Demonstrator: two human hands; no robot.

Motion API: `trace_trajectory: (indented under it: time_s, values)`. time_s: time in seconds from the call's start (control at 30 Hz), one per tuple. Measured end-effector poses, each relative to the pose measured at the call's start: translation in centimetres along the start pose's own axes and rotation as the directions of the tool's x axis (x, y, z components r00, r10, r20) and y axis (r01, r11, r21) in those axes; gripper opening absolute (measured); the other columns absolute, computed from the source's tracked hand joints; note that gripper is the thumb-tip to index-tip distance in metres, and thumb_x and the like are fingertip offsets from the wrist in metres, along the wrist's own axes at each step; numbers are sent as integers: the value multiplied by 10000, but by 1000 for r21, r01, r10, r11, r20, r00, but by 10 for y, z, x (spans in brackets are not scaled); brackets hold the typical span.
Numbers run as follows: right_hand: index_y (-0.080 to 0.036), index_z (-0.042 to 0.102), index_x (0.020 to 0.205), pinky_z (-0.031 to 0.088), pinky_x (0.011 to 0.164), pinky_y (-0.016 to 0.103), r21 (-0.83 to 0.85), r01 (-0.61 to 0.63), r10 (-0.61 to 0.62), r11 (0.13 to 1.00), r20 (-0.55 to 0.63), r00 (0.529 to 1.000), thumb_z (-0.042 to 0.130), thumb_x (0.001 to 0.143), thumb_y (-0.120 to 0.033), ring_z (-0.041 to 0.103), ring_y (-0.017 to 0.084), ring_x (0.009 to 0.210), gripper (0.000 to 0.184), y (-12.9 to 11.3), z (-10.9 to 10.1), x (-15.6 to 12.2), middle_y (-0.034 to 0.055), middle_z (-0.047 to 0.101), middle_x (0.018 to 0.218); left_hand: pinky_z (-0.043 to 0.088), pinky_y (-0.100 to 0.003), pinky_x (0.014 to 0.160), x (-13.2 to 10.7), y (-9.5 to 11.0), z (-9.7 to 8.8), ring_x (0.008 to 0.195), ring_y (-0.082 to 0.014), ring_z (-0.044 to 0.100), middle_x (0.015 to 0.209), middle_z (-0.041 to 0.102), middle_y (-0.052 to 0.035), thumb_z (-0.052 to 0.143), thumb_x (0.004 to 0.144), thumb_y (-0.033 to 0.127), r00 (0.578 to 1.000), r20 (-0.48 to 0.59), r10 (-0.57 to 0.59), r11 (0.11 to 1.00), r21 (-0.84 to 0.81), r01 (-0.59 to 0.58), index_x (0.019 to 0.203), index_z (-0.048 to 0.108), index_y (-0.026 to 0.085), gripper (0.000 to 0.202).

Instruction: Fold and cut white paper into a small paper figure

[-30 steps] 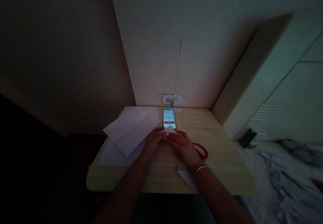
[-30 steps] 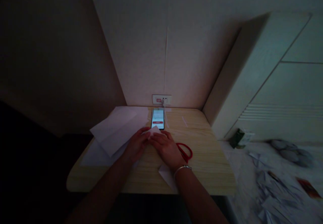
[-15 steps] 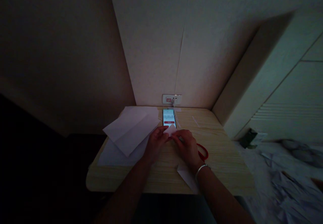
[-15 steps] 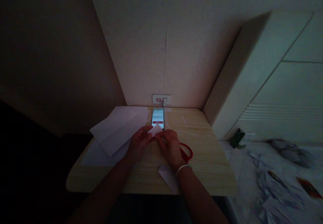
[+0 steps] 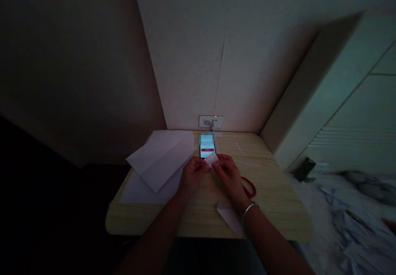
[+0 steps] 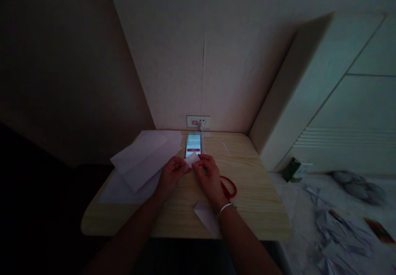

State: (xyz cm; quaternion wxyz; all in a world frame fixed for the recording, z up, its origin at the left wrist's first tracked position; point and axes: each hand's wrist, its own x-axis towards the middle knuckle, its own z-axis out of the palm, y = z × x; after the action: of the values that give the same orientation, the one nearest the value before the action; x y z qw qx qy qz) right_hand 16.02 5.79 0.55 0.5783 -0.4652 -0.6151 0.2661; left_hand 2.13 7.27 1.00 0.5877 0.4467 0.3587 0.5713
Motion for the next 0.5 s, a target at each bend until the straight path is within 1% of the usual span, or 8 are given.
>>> trace_trajectory:
  time_s: [0.3, 0.4, 0.5]
  values:
    - [-205, 636, 743, 458, 832, 343, 77, -58, 59, 995, -6, 998, 603, 797, -328, 572, 186, 925, 138, 1, 1, 0, 58, 554, 1052, 514, -246, 660, -5, 8, 8, 625, -111, 615, 640, 636, 32, 725, 625, 240, 997, -79, -7, 999, -50, 3, 711, 518, 172, 233]
    - [-200, 631, 731, 453, 835, 341, 83, -69, 70, 994, -8, 998, 609, 791, -332, 572, 184, 908, 147, 1, 0, 1, 55, 564, 1017, 512, -251, 667, -5, 7, 9, 623, -111, 619, 645, 643, 34, 733, 617, 248, 997, -79, -14, 997, -76, 8, 724, 509, 174, 259]
    - [-196, 621, 736, 455, 828, 338, 96, -93, 95, 991, -18, 995, 613, 786, -330, 568, 185, 906, 143, 1, 0, 2, 58, 565, 1012, 504, -254, 681, -5, 5, 8, 632, -116, 630, 666, 663, 26, 740, 613, 252, 998, -50, -24, 995, -99, 19, 764, 500, 179, 293]
